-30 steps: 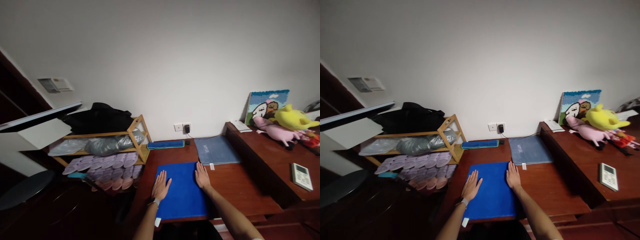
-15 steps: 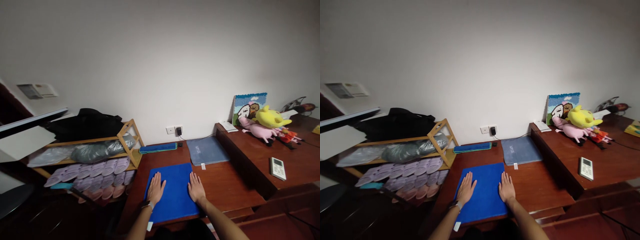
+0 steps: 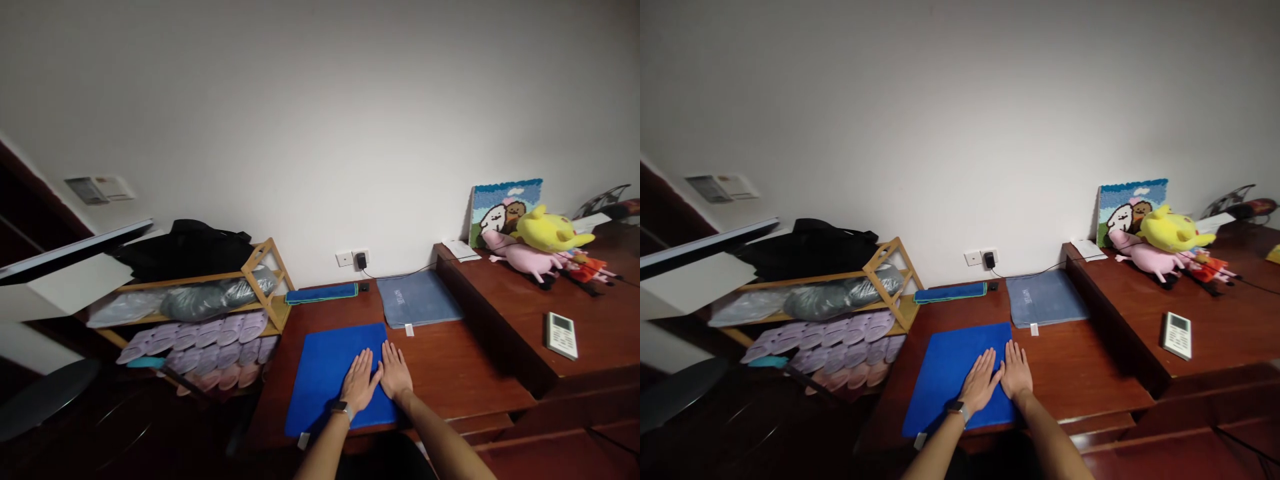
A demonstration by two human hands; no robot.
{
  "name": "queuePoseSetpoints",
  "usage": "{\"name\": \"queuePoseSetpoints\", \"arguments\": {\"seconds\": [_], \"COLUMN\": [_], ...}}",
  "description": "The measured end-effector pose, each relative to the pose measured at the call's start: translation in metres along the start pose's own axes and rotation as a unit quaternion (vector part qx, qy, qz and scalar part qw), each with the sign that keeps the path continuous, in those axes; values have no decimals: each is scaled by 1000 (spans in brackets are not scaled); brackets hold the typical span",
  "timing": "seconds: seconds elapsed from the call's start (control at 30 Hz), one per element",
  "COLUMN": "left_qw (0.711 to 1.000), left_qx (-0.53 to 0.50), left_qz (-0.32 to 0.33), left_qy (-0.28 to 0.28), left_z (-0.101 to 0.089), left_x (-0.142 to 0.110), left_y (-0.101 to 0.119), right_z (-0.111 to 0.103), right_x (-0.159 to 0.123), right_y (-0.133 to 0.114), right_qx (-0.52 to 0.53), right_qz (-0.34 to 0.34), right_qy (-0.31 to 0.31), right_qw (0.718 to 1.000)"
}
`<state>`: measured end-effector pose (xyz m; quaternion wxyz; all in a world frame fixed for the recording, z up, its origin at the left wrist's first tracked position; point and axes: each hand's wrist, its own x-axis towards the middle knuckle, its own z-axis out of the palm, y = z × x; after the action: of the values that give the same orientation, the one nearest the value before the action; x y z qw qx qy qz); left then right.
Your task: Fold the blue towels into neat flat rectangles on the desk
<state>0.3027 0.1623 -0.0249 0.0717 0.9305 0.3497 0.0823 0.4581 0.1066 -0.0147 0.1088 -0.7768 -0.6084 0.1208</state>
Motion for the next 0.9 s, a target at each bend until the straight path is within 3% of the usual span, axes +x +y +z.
{"name": "queuePoseSetpoints", "arguments": {"seconds": [0.5,0.6,0.9], "left_qw": [979,976,977], "left_qx": [71,70,54], "left_qz": [-186,-201,-194], "left_qy": [41,48,67], "left_z": [-34,-35,-29], "left_x": [-93,-102,-104], "left_y": [-135,-145,-146], "right_z": [-3,0,-7], "right_x": [-4,-4,-7], "right_y": [-3,-2,-4], "right_qx": [15,10,6], "right_qz": [10,11,15], "right_qy": [7,6,-11], "right_qw": [1000,1000,1000]}}
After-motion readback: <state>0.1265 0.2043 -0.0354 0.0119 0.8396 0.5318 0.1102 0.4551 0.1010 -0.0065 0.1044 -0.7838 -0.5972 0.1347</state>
